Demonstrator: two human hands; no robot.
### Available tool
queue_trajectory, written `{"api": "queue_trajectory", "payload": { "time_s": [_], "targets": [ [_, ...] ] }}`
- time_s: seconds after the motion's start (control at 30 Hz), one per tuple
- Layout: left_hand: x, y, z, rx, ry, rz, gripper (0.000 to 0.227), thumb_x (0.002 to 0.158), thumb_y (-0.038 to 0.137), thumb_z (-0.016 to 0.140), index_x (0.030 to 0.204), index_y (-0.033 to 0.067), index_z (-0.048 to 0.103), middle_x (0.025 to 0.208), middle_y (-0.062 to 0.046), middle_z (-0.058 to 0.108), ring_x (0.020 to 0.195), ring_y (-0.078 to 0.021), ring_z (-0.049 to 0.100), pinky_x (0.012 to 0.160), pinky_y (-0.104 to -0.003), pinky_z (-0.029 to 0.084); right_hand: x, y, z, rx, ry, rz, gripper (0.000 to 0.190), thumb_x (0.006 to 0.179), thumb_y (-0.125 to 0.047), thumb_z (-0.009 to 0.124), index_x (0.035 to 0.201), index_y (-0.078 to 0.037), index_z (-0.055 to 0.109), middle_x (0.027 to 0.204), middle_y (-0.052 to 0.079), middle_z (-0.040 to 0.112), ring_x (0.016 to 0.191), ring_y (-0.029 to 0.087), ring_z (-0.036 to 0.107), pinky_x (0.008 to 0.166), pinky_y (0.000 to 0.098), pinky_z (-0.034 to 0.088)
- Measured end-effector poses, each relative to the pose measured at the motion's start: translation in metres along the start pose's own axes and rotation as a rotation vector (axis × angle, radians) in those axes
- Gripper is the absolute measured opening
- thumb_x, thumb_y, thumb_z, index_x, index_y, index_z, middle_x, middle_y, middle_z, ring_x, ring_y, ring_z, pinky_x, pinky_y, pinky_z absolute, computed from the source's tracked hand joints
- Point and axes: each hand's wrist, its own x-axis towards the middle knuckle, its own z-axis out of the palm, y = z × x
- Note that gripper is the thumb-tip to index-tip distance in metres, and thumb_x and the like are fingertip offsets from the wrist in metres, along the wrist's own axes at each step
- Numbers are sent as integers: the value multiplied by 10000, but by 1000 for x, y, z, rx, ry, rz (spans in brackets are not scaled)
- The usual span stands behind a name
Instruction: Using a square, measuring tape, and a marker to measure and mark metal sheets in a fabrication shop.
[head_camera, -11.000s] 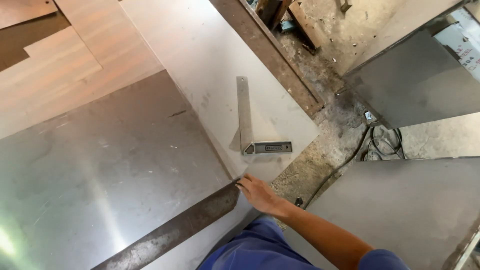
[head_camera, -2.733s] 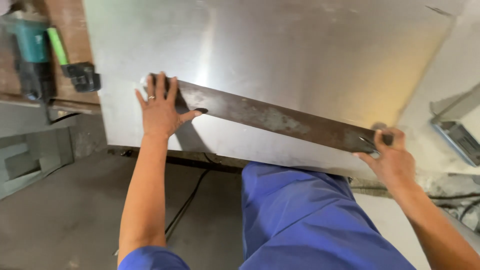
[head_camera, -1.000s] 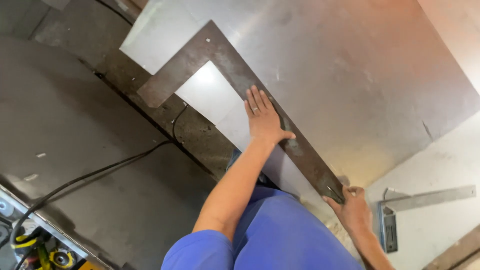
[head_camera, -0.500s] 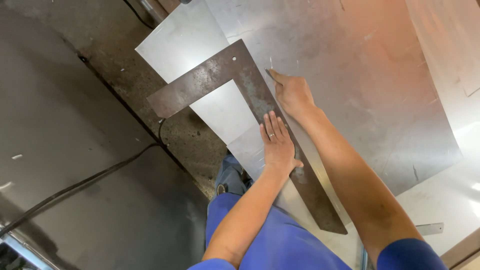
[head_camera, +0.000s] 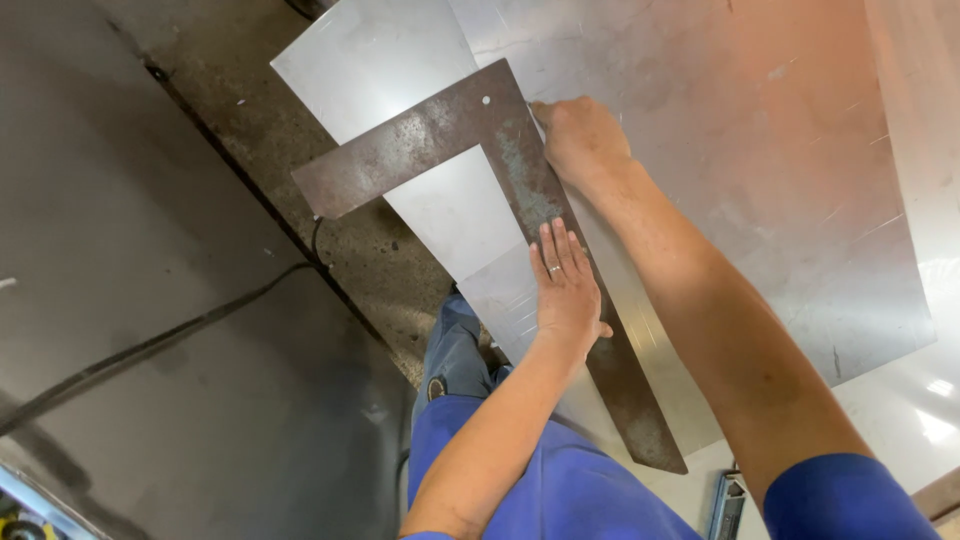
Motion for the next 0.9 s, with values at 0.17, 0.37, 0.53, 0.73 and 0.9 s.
{"api": "queue_trajectory", "payload": {
  "time_s": [0.17,0.37,0.53,0.73,0.9],
  "targets": [
    [-4,3,-6,-21,-6,-29,1510,604,709,858,1561,-165,83,1639,-394,-23,1536,-532,-23,1231,-620,54,-11,6,-4,-161,-154,-54,263,833,-41,628,1059,-59,761,914,259,709,874,450,685,742,530,555],
    [-11,15,-4,11,43,-77,1572,541,729,877,1563,-163,84,1634,-396,-21,1545,-524,-22,1252,-607,61,-158,20,-22,-147,-273,-60,247,853,-78,626,1079,-49,721,866,237,706,847,435,692,698,526,559],
    [-9,23,13,33,19,-56,1642,505,770,879,1557,-181,50,1626,-410,-60,1535,-532,-53,1247,-595,55,-377,63,6,-178,-400,99,521,870,-66,578,1391,-58,573,731,208,684,713,410,692,615,521,552],
    [-13,27,6,72,131,-134,1665,487,784,875,1564,-170,35,1633,-392,-76,1544,-510,-67,1262,-577,60,-476,82,10,-185,-500,307,581,883,-108,590,1455,-203,556,721,156,697,677,363,693,610,500,556],
    [-17,23,1,39,84,-128,1675,483,784,881,1555,-174,22,1631,-393,-81,1538,-516,-74,1255,-585,55,-368,46,-50,118,158,234,307,933,-202,675,1226,-217,765,798,155,702,682,358,668,617,458,529]
  ]
}}
